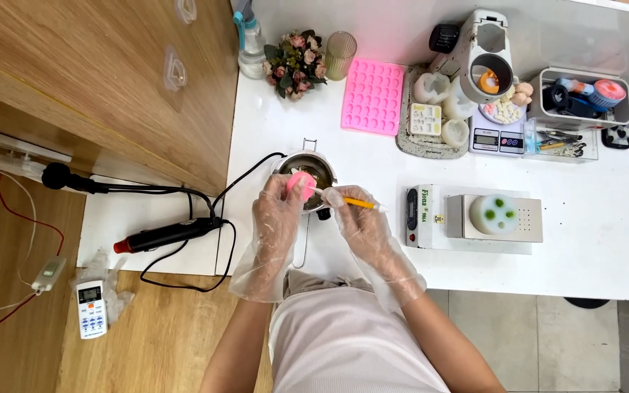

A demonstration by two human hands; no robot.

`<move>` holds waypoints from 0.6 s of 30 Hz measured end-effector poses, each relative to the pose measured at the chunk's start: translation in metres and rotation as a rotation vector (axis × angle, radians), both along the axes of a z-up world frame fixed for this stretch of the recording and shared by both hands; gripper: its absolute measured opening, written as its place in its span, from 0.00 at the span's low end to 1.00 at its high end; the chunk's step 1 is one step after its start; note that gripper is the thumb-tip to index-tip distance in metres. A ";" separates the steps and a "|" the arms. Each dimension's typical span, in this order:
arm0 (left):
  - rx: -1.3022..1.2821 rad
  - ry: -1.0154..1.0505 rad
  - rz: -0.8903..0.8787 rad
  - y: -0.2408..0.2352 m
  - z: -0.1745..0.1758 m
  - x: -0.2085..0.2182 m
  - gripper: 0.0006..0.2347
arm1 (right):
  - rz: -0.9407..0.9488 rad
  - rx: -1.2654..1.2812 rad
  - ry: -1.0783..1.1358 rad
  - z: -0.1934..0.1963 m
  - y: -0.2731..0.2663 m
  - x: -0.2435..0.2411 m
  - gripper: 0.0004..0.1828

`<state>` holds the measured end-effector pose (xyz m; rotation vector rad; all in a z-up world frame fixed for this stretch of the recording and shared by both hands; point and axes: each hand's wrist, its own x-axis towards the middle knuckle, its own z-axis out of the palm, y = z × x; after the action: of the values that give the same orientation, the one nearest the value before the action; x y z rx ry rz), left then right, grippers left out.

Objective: Prepare and pour melted wax into silicone molds to create candles or wax melts.

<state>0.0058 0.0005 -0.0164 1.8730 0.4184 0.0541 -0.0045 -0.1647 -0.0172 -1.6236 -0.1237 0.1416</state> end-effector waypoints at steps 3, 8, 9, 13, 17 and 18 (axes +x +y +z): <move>0.011 -0.012 0.001 0.000 0.006 0.000 0.07 | -0.013 -0.192 0.110 -0.005 0.000 0.000 0.13; 0.005 -0.003 -0.001 -0.001 0.007 0.000 0.07 | 0.148 -0.532 -0.677 0.000 -0.009 0.004 0.13; 0.000 -0.008 -0.002 -0.001 0.007 -0.001 0.06 | 0.166 -0.472 -0.646 0.003 -0.009 0.003 0.14; 0.005 -0.044 -0.005 0.001 -0.002 0.001 0.06 | 0.203 -0.505 -0.621 0.008 -0.009 0.002 0.15; 0.026 -0.017 0.004 0.002 -0.012 0.002 0.06 | 0.226 -0.529 -0.578 0.005 -0.010 0.001 0.14; 0.028 -0.007 0.009 0.002 -0.014 0.003 0.06 | 0.250 -0.542 -0.476 0.004 -0.010 0.001 0.14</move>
<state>0.0084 0.0022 -0.0308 1.8976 0.4239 0.0729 -0.0033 -0.1746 -0.0135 -2.1558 -0.7049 -0.0291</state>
